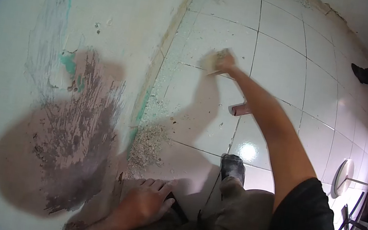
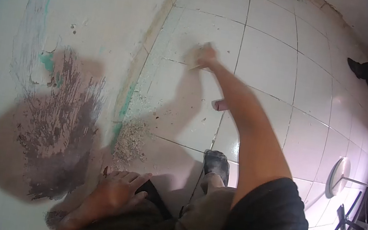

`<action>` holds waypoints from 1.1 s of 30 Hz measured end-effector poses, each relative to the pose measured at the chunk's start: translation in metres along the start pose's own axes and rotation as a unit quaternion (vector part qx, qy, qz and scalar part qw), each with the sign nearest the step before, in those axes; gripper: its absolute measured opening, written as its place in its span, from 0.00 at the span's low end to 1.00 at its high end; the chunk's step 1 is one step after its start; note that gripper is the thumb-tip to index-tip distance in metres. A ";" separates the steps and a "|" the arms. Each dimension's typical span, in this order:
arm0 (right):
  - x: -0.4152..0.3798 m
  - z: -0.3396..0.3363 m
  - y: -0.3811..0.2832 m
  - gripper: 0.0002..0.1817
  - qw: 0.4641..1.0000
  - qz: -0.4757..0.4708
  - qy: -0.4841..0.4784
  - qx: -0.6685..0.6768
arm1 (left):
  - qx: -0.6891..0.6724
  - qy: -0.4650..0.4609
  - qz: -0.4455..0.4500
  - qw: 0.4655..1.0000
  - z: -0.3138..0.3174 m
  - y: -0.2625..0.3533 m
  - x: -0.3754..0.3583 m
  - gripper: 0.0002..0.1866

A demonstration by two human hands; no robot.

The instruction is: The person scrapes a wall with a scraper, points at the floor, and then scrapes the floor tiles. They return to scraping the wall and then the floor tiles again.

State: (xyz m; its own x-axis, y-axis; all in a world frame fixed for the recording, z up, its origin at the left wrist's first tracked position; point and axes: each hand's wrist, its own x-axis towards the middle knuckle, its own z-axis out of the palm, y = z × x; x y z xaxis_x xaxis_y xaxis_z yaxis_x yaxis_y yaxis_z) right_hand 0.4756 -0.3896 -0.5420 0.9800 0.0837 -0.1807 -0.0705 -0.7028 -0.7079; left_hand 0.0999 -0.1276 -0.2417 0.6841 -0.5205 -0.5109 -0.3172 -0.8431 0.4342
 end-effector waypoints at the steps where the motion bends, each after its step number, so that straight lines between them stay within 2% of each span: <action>1: 0.020 -0.020 0.053 0.27 0.997 0.055 0.042 0.045 | 0.001 -0.002 0.000 1.000 0.001 -0.003 0.000 0.27; 2: -0.012 -0.071 0.045 0.25 0.985 0.077 0.112 -0.104 | 0.002 -0.005 0.001 1.000 0.002 -0.005 0.002 0.27; 3: -0.004 -0.093 0.103 0.27 0.971 0.154 0.183 0.000 | 0.000 -0.005 0.003 1.000 0.001 -0.006 0.003 0.27; 4: 0.032 -0.111 0.221 0.27 0.907 0.110 0.154 -0.375 | -0.008 -0.005 0.004 1.000 -0.001 -0.006 0.005 0.27; 5: -0.045 -0.156 0.140 0.31 0.925 0.236 0.219 -0.201 | -0.014 -0.006 0.005 1.000 -0.003 -0.007 0.008 0.27; 6: -0.034 -0.161 0.228 0.25 0.857 0.193 0.338 -0.338 | -0.016 -0.008 0.007 1.000 -0.004 -0.008 0.011 0.27; 7: -0.064 -0.185 0.215 0.25 0.869 0.334 0.315 -0.186 | -0.009 -0.011 0.009 1.000 -0.004 -0.009 0.014 0.27; 8: -0.113 -0.190 0.146 0.27 0.853 0.362 0.372 0.065 | -0.002 -0.013 0.012 1.000 -0.005 -0.009 0.018 0.27; 9: -0.111 -0.191 0.160 0.27 0.851 0.364 0.372 0.063 | -0.002 -0.016 0.014 1.000 -0.004 -0.011 0.021 0.27; 11: -0.096 -0.196 0.214 0.23 0.902 0.266 0.339 0.039 | 0.018 0.046 0.059 0.997 -0.001 -0.013 0.028 0.26; 12: -0.080 -0.186 0.253 0.22 0.912 0.155 0.375 0.065 | 0.017 0.045 0.060 0.997 -0.001 -0.012 0.031 0.26; 14: -0.067 -0.181 0.176 0.24 0.922 0.192 0.320 0.099 | 0.029 0.044 0.044 0.998 -0.002 -0.011 0.034 0.26; 15: -0.050 -0.174 0.165 0.21 0.961 0.138 0.223 -0.086 | 0.028 0.041 0.041 0.998 0.000 -0.012 0.035 0.26; 16: -0.014 -0.156 0.192 0.19 0.966 0.072 0.242 -0.046 | 0.038 0.037 0.035 0.998 0.004 -0.014 0.035 0.26; 17: -0.033 -0.149 0.083 0.19 0.964 0.106 0.156 -0.187 | 0.049 0.033 0.029 0.998 0.006 -0.015 0.035 0.26; 18: -0.013 -0.123 0.075 0.29 0.969 0.073 0.180 -0.152 | 0.047 0.031 0.025 0.998 0.005 -0.014 0.035 0.26; 19: 0.008 -0.091 0.070 0.29 0.963 -0.009 0.225 -0.149 | 0.034 -0.002 0.004 0.999 0.003 -0.013 0.035 0.26; 20: 0.007 -0.076 0.020 0.31 0.981 0.064 0.144 -0.112 | 0.021 -0.035 -0.017 0.999 0.002 -0.011 0.035 0.27; 21: 0.018 -0.042 0.018 0.32 0.988 -0.061 0.120 -0.081 | 0.021 -0.036 -0.020 0.999 0.002 -0.009 0.035 0.27; 22: 0.015 -0.014 -0.016 0.34 0.991 -0.044 0.098 -0.077 | 0.013 -0.034 -0.018 0.999 0.001 -0.007 0.035 0.27; 23: 0.007 0.007 -0.051 0.36 0.996 -0.019 0.037 -0.085 | 0.006 -0.032 -0.015 0.999 0.001 -0.005 0.034 0.27; 24: -0.018 0.017 -0.097 0.38 0.989 -0.104 0.004 -0.108 | 0.008 -0.031 -0.017 0.999 0.003 -0.005 0.032 0.27; 25: -0.029 0.031 -0.116 0.34 0.981 -0.121 -0.073 -0.133 | 0.013 -0.020 -0.007 1.000 0.007 -0.005 0.031 0.27; 26: -0.035 0.049 -0.128 0.35 0.976 -0.133 -0.119 -0.122 | 0.020 -0.007 0.003 1.000 0.009 -0.004 0.030 0.27; 27: -0.043 0.068 -0.135 0.34 0.986 -0.108 -0.129 -0.019 | 0.023 -0.004 0.003 1.000 0.008 -0.002 0.030 0.27; 28: -0.045 0.078 -0.141 0.34 0.980 -0.116 -0.160 0.000 | 0.020 -0.011 -0.005 1.000 0.007 0.000 0.030 0.27; 29: -0.044 0.075 -0.135 0.34 0.981 -0.117 -0.157 0.003 | 0.018 -0.020 -0.013 1.000 0.006 0.000 0.028 0.27; 31: -0.038 0.045 -0.117 0.28 0.989 -0.105 -0.078 0.073 | 0.015 -0.005 -0.007 1.000 0.003 0.003 0.020 0.28; 32: -0.007 0.043 -0.081 0.31 0.985 -0.174 0.010 0.006 | 0.006 0.009 0.001 1.000 0.002 0.003 0.018 0.28; 33: 0.001 0.011 -0.056 0.31 0.970 -0.200 0.054 -0.131 | 0.008 0.013 0.003 1.000 0.003 0.001 0.016 0.28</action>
State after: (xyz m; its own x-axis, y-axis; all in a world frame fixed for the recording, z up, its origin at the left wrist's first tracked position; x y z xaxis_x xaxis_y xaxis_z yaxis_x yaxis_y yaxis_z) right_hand 0.4784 -0.3422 -0.5097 0.9342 0.3216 0.1544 0.3544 -0.7867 -0.5056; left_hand 0.1085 -0.1374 -0.2517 0.6989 -0.5216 -0.4894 -0.3314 -0.8425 0.4246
